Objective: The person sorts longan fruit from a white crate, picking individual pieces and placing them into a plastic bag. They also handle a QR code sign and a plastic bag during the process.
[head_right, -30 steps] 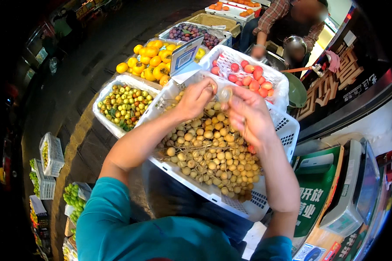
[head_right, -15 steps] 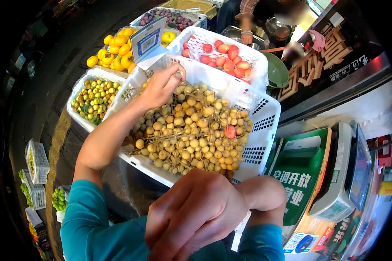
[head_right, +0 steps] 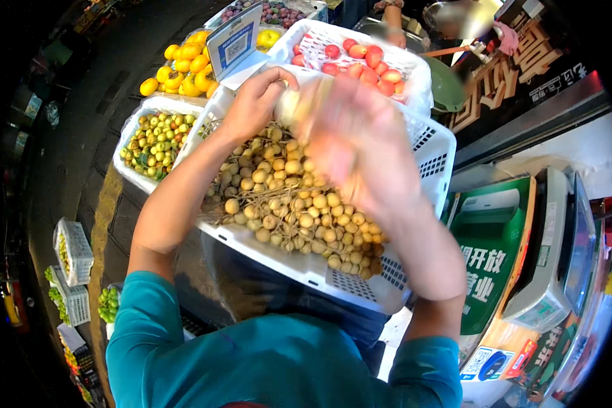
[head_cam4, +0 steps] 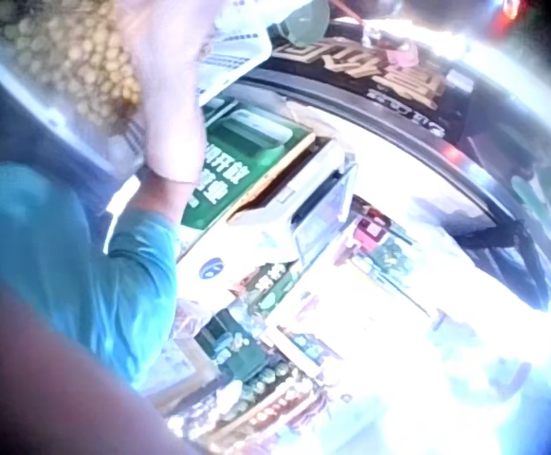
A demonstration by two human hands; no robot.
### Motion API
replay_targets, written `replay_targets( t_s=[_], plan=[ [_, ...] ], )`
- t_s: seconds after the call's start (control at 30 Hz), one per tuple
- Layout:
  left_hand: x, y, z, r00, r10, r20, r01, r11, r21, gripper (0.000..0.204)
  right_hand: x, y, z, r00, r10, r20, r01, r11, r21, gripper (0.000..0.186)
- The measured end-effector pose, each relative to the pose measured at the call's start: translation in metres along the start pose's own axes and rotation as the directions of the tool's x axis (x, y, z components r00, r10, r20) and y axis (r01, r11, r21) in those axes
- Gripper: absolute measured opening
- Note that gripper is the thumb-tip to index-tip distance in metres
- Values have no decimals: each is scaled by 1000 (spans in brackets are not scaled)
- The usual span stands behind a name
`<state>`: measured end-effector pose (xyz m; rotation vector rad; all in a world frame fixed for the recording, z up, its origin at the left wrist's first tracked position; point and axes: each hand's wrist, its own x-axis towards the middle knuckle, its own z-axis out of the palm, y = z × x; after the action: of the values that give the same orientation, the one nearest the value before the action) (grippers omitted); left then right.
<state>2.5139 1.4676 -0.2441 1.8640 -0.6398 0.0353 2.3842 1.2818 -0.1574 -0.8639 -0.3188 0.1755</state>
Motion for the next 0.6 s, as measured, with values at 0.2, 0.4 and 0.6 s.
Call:
replay_targets(
  t_s=[0.2, 0.4, 0.6],
  plan=[
    [5, -8, -7, 904, -341, 257, 419, 825, -380, 16, 44, 4, -56, 955, 214, -205, -280, 875, -394, 17],
    [5, -5, -11, 885, -374, 278, 463, 774, -433, 25, 46, 22, -63, 939, 301, -164, -341, 765, -547, 18],
    [-1, 10, -6, 779, -378, 500, 602, 671, -431, 60, 52, 33, -64, 967, 162, -197, -255, 644, -721, 26]
  ],
)
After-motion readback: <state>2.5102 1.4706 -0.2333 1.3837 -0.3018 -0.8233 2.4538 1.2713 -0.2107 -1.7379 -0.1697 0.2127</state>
